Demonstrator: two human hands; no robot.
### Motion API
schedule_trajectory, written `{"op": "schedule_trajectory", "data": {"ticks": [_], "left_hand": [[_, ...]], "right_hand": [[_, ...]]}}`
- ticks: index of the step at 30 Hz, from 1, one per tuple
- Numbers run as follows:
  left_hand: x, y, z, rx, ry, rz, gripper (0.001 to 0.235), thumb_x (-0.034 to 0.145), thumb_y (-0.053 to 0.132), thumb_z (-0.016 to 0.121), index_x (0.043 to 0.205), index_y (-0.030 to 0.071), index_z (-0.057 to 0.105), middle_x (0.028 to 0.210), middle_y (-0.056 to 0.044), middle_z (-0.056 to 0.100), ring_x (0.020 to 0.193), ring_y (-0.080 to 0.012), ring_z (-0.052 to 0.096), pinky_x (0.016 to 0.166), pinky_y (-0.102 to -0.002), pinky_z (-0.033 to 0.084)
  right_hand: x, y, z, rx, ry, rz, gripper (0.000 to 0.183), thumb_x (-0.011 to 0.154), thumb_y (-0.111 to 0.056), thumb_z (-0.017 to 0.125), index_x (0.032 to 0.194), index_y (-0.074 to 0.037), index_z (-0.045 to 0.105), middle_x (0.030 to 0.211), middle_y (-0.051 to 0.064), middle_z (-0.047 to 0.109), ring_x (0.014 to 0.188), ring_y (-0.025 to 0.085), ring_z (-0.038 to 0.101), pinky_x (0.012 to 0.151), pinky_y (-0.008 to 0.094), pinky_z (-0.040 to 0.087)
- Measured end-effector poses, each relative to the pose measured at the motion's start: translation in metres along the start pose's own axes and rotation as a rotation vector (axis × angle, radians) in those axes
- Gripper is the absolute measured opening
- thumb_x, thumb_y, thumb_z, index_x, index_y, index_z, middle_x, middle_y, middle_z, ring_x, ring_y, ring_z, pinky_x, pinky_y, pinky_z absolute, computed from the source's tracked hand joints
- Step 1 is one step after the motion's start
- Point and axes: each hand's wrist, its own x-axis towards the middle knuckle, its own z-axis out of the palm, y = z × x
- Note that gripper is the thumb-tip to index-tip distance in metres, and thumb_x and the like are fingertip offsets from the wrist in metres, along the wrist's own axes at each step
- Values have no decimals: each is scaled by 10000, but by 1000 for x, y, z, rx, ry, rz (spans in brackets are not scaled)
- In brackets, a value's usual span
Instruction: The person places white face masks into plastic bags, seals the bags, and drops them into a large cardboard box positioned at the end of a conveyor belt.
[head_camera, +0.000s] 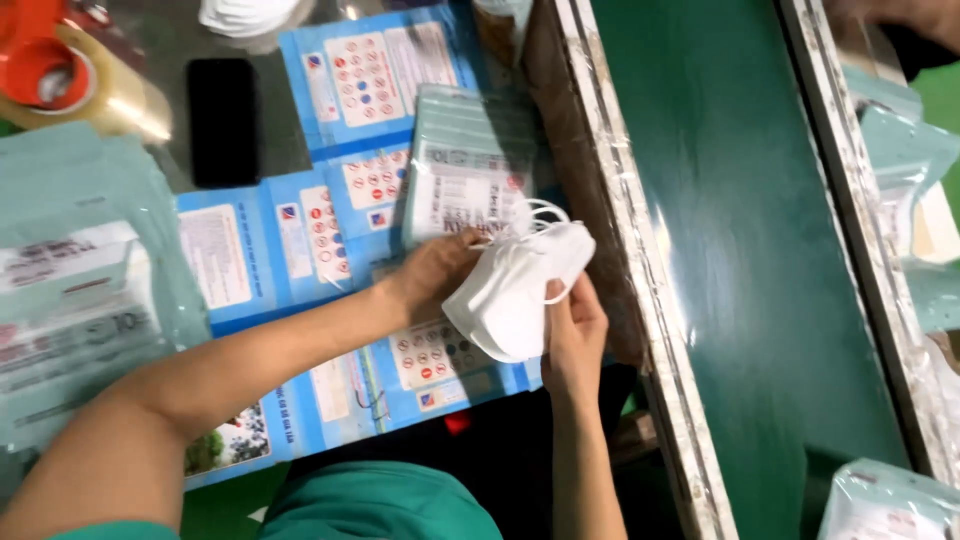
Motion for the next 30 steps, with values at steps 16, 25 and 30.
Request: {"op": "schedule_trajectory", "data": {"ticks": [16,25,30], "left_hand": [[29,35,-34,-209,502,-112,90,817,32,730,876,-21,687,953,-152,690,915,-291,686,739,-360,578],[22,69,-44,-344,584,-112,249,882,115,805,1062,37,653,1046,-80,662,1012,-261,655,933,-377,551],[29,69,-30,-922,729,-583,733,868,360,802,1407,36,424,1267,-20,520,1164,-163,534,980,-340,512]], "right_hand": [[13,9,-22,-443,-106,-78,158,930,-100,786,953,17,682,875,42,607,790,131,559,708,267,462],[8,-25,-2,-180,132,-300,351,880,-29,720,1220,29,653,1129,61,684,991,150,662,869,277,540],[7,-15,-8,43,110,-129,406,893,-31,739,1273,56,629,1096,117,725,950,172,694,831,293,574]]}}
